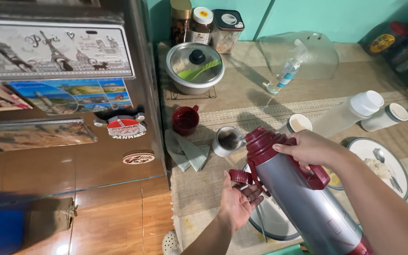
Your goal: Prepare a cup of coffee using instant coffee and hot water from a thermos, and arrange dining plates on a table.
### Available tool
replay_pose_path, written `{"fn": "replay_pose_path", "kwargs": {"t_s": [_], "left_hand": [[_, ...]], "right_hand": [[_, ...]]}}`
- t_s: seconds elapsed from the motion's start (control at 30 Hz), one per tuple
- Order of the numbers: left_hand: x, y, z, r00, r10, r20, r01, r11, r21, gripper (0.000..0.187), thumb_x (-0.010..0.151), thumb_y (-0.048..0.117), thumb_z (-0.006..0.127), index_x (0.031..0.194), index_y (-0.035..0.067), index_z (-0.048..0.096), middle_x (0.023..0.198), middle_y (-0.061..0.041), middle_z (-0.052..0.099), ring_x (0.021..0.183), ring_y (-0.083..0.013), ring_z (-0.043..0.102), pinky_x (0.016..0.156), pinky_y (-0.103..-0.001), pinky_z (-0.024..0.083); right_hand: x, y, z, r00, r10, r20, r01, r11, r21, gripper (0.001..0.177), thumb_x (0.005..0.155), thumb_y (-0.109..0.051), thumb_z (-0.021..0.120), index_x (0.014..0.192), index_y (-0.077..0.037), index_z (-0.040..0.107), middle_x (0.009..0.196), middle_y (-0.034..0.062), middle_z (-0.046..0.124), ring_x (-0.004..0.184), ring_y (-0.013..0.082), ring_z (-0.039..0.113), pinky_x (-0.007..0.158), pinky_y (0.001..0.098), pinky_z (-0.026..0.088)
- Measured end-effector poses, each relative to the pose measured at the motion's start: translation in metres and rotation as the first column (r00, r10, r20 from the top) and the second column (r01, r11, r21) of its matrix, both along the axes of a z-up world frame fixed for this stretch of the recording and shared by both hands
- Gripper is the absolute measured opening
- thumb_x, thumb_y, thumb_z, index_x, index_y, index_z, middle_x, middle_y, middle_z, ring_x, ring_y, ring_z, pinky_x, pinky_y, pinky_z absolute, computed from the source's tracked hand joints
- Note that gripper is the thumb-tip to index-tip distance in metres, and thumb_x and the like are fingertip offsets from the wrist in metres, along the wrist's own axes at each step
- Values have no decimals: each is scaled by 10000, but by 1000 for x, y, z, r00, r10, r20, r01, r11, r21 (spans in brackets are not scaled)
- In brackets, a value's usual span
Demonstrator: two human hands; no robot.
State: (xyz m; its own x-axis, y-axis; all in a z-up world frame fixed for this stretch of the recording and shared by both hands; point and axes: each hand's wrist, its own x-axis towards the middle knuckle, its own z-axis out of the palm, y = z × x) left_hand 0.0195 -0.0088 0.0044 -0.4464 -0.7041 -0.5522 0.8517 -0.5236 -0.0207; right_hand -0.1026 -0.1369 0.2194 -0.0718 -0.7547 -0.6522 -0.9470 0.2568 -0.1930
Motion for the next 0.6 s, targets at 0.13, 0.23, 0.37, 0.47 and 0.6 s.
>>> {"fn": "replay_pose_path", "kwargs": {"t_s": [0.13, 0.23, 0.37, 0.47, 0.6], "left_hand": [[2, -2, 0, 1000, -17, 23, 17, 1000, -6, 938, 928, 793, 248, 1309, -11, 546, 1115, -189, 697, 1103, -315, 666, 1049, -484, 494], [9, -5, -1, 999, -13, 34, 14, 1000, -19, 908, 942, 779, 271, 1305, -13, 528, 1068, -186, 666, 1088, -321, 658, 1060, -507, 494], [34, -30, 19, 979, -113, 167, 137, 981, -141, 774, 952, 700, 421, 1224, -7, 583, 1066, -181, 707, 986, -297, 693, 938, -436, 566], [63, -61, 86, 883, -16, 470, 185, 931, -315, 626, 916, 589, 580, 1207, 36, 615, 1055, -140, 710, 901, -253, 695, 836, -390, 589], [103, -95, 222, 368, 424, 828, 475, 680, -559, 677, 836, 602, 632, 1203, 37, 695, 1020, -114, 777, 896, -235, 728, 781, -361, 571]], "right_hand": [[-7, 5, -1, 998, -28, 64, 29, 999, -13, 484, 928, -434, 674, 1104, 16, 699, 530, 106, 595, 443, 200, 536, 510, 372, 454], [-4, 16, 13, 997, -71, 43, 73, 996, -53, 606, 919, -428, 692, 1337, -18, 535, 530, 121, 612, 445, 215, 574, 500, 376, 474], [-9, 38, 41, 965, -201, 170, 216, 974, -73, 502, 937, -434, 712, 1217, -19, 675, 532, 78, 500, 460, 194, 470, 495, 369, 405], [-21, 57, 59, 903, -298, 309, 347, 930, -119, 443, 935, -404, 737, 1114, -9, 646, 559, 56, 439, 488, 188, 415, 489, 370, 375], [-23, 80, 75, 858, -277, 431, 390, 899, -198, 511, 940, -404, 745, 842, 71, 580, 568, 51, 409, 497, 183, 391, 472, 368, 339]]}}
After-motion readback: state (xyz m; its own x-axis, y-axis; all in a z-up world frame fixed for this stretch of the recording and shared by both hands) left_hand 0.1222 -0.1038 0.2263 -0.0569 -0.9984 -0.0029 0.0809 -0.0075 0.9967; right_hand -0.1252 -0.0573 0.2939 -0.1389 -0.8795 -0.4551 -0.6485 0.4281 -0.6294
